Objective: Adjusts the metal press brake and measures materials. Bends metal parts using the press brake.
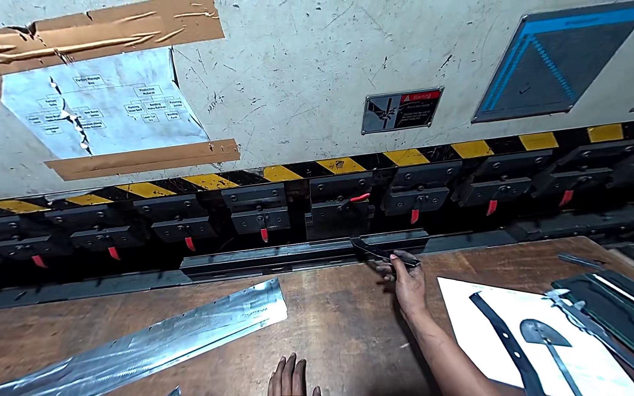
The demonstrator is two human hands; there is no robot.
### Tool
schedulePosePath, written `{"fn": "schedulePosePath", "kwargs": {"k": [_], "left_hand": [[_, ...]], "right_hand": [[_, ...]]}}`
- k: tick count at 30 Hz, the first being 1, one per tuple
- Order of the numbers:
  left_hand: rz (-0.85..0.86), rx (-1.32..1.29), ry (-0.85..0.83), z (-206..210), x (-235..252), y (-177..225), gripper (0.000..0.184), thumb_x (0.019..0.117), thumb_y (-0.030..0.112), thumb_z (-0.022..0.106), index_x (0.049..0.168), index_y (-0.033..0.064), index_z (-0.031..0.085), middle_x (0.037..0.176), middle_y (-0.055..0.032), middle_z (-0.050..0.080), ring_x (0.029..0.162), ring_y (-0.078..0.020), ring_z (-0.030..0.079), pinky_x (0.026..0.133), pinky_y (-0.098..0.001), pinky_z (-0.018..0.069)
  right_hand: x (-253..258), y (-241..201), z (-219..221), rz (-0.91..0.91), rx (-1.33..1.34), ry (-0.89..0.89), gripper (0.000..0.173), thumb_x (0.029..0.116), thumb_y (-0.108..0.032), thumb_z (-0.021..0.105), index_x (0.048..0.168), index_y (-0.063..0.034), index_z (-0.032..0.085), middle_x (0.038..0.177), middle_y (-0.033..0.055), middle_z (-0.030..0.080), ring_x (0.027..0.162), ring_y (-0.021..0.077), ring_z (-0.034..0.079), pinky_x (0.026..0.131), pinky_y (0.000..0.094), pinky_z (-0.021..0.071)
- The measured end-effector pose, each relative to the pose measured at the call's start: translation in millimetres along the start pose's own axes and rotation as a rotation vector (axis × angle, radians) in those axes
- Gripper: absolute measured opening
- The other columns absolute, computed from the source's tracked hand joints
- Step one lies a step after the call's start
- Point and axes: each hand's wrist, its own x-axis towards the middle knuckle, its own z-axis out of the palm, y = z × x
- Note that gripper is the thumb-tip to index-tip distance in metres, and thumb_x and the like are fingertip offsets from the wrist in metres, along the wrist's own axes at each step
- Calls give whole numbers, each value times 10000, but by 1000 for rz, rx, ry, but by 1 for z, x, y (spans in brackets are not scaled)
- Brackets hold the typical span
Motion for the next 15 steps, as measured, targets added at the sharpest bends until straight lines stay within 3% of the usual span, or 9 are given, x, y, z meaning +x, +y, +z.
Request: {"fn": "schedulePosePath", "kwargs": {"k": [3, 9, 15], "left_hand": [[-2, 5, -29, 0, 1, 0, 545, 977, 483, 503, 1386, 147, 629, 1506, -90, 548, 1455, -334, 430, 1210, -514, 306], [6, -1, -17, -1, -1, -2, 541, 976, 480, 510, 1380, 142, 634, 1502, -99, 550, 1450, -336, 436, 1207, -517, 313], [12, -59, -8, -3, -3, -2, 552, 960, 473, 530, 1378, 129, 635, 1490, -92, 563, 1453, -341, 430, 1213, -530, 302]], "right_hand": [[-13, -11, -28, 21, 35, 35, 267, 1079, -141, 453, 1244, 40, 558, 875, 142, 728, 621, 189, 685, 500, 285, 538], [-42, -34, -81, -24, 279, -56, 299, 998, -143, 333, 1062, -29, 602, 709, 61, 695, 556, 156, 668, 528, 289, 580], [-73, -79, -98, -76, 516, -252, 266, 953, -186, 430, 1026, -85, 665, 876, 68, 736, 640, 144, 706, 506, 298, 591]]}}
